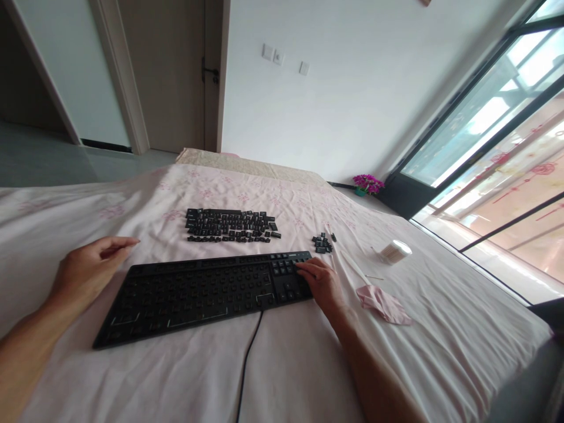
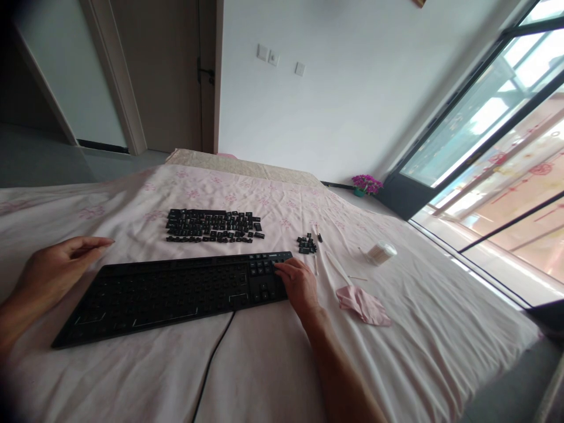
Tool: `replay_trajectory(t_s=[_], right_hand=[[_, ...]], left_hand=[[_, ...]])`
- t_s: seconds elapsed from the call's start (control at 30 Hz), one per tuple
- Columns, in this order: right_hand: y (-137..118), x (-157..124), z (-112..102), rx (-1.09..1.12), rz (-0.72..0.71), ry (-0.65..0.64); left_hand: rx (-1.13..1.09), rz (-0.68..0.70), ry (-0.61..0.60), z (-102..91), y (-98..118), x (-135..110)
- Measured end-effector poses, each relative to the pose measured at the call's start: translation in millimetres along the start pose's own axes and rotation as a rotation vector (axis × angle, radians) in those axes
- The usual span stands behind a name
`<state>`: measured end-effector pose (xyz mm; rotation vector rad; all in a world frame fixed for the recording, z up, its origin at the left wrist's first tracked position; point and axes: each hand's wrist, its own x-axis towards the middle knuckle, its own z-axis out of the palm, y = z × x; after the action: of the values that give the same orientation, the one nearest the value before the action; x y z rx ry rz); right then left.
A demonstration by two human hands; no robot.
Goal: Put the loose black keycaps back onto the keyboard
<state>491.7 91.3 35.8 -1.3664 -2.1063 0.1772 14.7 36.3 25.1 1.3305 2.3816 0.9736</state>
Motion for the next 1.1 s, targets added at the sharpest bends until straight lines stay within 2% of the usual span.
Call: replay_trajectory(t_s=[0.5,0.93,1.1], right_hand=[[3.7,4.7,-6.4,-0.121,-0.127,-0.051],[9.4,6.0,-2.7,-0.108,-0.2,-0.026],[8.2,4.7,-3.6,-0.165,-0.24,-0.03]], left_hand=[[-0.03,0.002,-0.003,0.6,0.8,-0.3],[0.017,0.031,-0.02,1.8,-4.3,2.7],[0.035,0.024,-0.026,2.4,-8.7,4.3]])
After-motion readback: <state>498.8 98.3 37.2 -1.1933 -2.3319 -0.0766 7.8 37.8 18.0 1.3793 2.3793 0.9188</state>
